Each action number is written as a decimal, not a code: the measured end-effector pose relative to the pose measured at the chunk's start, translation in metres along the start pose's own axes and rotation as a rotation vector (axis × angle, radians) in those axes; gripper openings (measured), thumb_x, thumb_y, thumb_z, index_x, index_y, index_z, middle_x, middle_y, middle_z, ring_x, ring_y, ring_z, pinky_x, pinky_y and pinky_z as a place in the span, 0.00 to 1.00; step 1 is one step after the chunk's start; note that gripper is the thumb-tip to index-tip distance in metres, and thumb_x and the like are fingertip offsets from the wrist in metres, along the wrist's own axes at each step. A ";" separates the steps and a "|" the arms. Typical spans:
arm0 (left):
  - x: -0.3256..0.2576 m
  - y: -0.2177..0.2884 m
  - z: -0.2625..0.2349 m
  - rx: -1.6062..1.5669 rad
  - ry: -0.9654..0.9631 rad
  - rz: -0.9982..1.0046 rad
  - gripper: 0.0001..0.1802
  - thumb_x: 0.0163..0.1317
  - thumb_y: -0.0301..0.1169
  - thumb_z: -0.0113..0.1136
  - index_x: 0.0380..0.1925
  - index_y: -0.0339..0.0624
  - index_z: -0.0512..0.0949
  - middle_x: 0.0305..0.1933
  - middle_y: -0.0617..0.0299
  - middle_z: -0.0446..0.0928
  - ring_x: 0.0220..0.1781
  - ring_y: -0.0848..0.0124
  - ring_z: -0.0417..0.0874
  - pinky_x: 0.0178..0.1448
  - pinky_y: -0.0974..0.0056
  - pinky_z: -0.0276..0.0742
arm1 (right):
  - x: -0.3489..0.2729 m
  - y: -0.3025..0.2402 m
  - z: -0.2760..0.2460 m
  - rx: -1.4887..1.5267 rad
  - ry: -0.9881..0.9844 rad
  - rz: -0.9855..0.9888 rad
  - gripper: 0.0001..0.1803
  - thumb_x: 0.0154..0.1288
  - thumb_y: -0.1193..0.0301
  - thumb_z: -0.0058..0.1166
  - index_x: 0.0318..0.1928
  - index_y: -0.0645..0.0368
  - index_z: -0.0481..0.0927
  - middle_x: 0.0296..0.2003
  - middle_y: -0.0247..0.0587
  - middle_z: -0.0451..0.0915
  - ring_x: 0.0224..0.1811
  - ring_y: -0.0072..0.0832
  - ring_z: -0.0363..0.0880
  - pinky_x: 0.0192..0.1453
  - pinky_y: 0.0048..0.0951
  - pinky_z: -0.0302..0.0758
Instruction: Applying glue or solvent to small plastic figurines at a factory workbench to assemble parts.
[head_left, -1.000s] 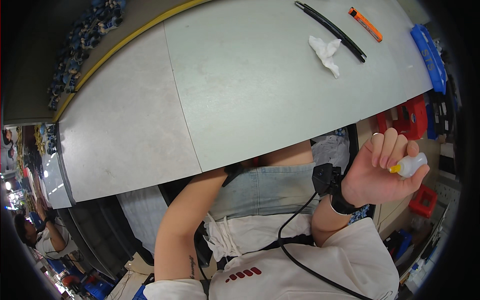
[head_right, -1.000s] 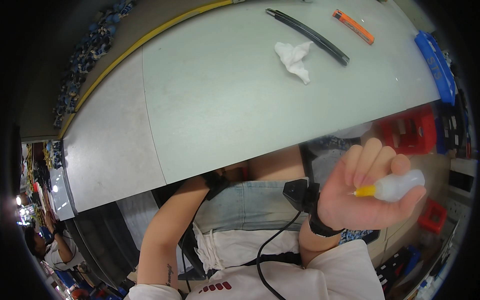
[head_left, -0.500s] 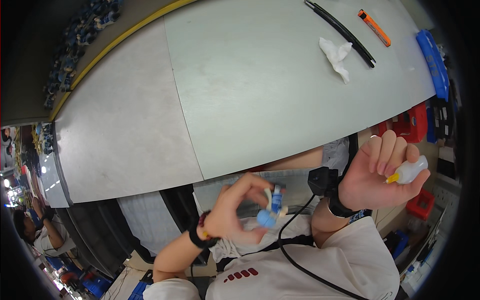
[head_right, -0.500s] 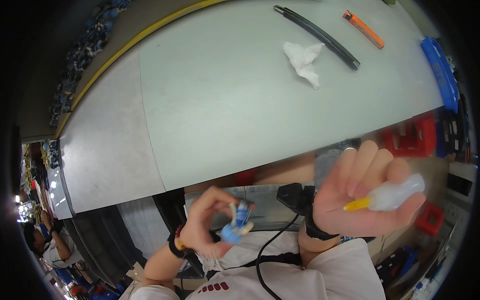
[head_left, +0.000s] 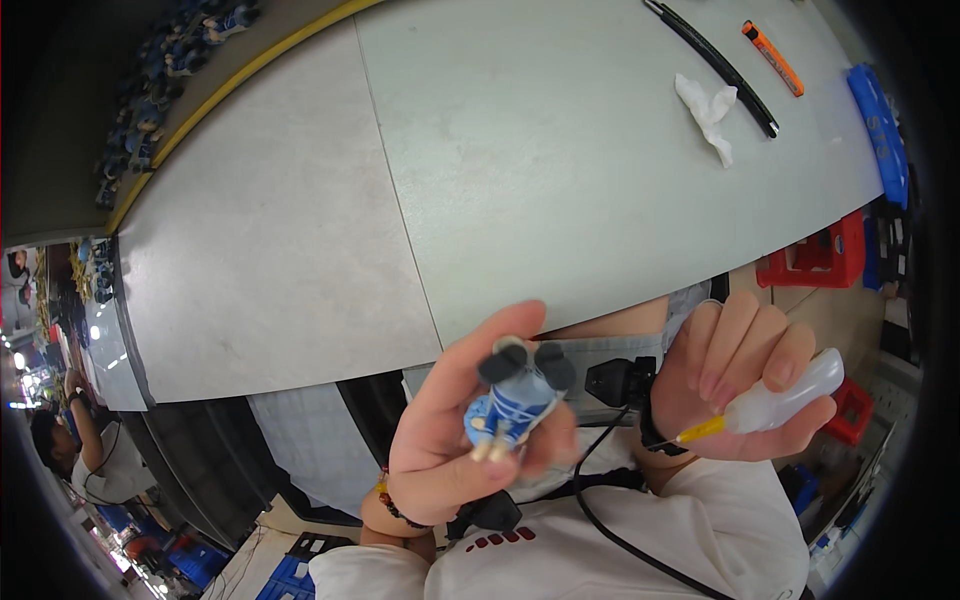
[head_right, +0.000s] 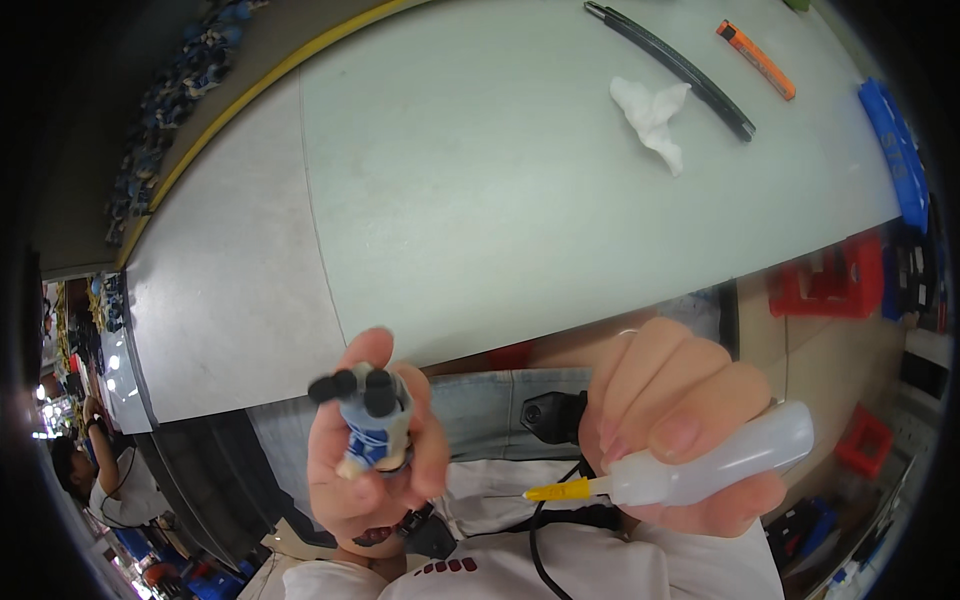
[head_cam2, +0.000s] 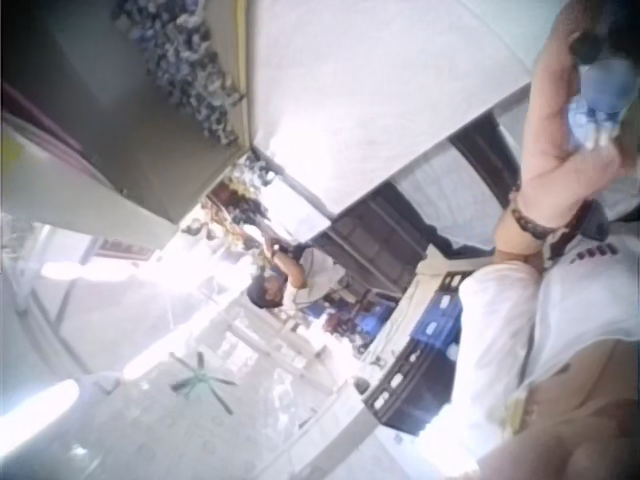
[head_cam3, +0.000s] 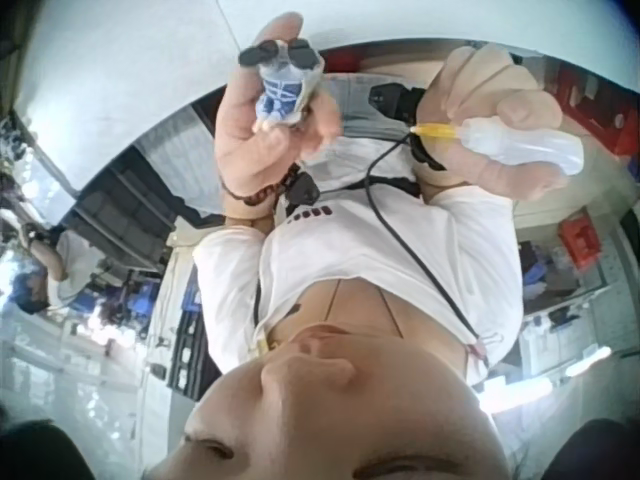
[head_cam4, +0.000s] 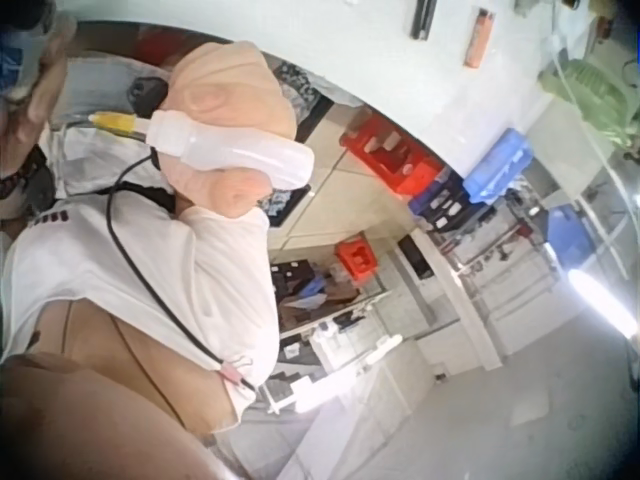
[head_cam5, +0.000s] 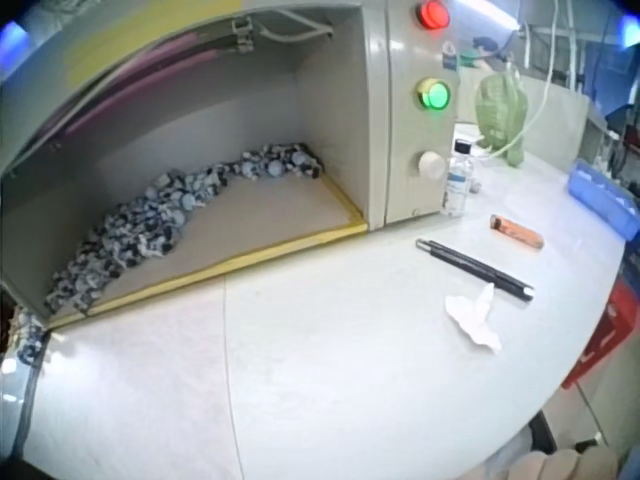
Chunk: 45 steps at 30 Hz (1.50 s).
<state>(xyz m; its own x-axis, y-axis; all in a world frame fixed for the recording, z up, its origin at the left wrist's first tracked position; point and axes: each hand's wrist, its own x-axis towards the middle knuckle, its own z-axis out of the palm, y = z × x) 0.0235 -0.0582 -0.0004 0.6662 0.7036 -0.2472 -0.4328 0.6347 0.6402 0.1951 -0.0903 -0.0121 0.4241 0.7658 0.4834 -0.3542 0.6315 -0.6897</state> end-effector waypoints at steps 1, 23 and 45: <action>0.000 -0.001 0.001 -0.002 -0.001 -0.004 0.39 0.50 0.36 0.54 0.57 0.36 0.45 0.37 0.48 0.70 0.28 0.70 0.71 0.32 0.72 0.67 | -0.001 0.001 -0.001 -0.004 0.003 0.001 0.22 0.59 0.51 0.36 0.29 0.60 0.66 0.19 0.38 0.66 0.20 0.24 0.62 0.19 0.20 0.58; -0.004 -0.016 -0.020 -0.030 -0.021 0.294 0.23 0.41 0.37 0.65 0.33 0.34 0.71 0.37 0.41 0.69 0.30 0.72 0.72 0.31 0.72 0.69 | 0.003 0.004 0.009 -0.094 -0.101 -0.040 0.18 0.55 0.54 0.44 0.30 0.56 0.68 0.17 0.32 0.65 0.20 0.19 0.61 0.21 0.15 0.57; -0.004 -0.021 -0.006 0.183 0.221 0.402 0.27 0.44 0.40 0.62 0.36 0.34 0.61 0.32 0.41 0.71 0.23 0.71 0.75 0.27 0.75 0.74 | 0.003 0.000 0.012 -0.472 -0.318 -0.140 0.21 0.52 0.50 0.47 0.31 0.55 0.69 0.20 0.35 0.69 0.18 0.21 0.65 0.18 0.16 0.62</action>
<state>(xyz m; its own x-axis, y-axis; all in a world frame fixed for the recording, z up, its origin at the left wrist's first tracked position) 0.0264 -0.0723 -0.0169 0.3151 0.9448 -0.0899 -0.5019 0.2462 0.8291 0.1868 -0.0862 -0.0042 0.1437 0.7241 0.6746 0.1280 0.6624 -0.7382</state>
